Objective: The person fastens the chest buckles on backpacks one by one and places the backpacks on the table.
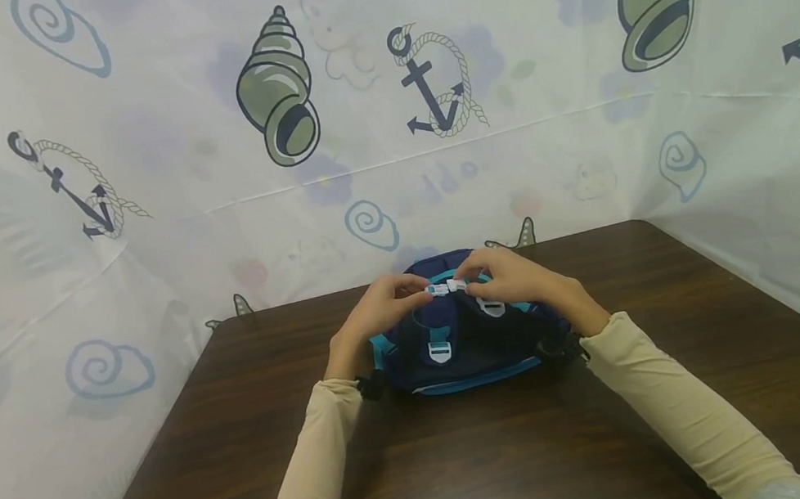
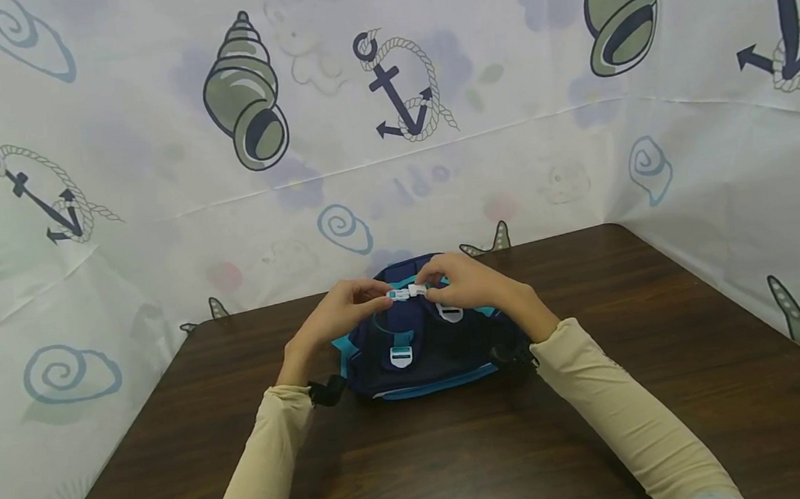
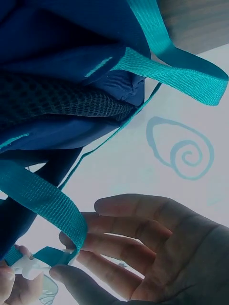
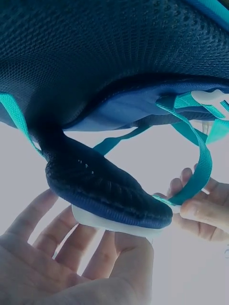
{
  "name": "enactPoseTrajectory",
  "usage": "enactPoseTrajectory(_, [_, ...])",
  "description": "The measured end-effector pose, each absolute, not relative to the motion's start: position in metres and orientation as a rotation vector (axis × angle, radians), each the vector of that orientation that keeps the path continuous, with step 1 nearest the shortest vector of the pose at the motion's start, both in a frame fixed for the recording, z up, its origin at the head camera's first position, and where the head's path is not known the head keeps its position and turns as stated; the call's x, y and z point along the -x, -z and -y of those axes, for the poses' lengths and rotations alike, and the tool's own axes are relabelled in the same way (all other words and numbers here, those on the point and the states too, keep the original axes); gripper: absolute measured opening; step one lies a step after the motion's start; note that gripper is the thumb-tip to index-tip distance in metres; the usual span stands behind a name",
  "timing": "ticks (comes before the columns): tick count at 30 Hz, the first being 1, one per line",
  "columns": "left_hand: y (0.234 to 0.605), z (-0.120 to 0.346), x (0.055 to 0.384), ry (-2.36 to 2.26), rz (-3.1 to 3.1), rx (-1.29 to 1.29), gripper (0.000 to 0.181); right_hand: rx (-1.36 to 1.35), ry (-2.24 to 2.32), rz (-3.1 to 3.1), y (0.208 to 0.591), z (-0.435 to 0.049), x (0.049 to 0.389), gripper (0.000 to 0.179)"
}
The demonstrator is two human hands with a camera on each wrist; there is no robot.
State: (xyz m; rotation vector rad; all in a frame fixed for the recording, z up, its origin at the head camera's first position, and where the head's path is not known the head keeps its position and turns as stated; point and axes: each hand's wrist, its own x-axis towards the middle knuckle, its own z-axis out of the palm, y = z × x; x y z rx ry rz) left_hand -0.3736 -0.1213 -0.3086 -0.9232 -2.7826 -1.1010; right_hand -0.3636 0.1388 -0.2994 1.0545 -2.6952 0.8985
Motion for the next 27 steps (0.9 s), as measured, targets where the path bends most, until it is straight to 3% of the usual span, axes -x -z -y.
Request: enactPoseTrajectory(27, [0.3093, 0.1155, 0.3709, 1.098, 2.761, 0.920, 0.030, -1.135, -0.765, 2.654, 0.3010, -0.1361, 0.3656, 0.028])
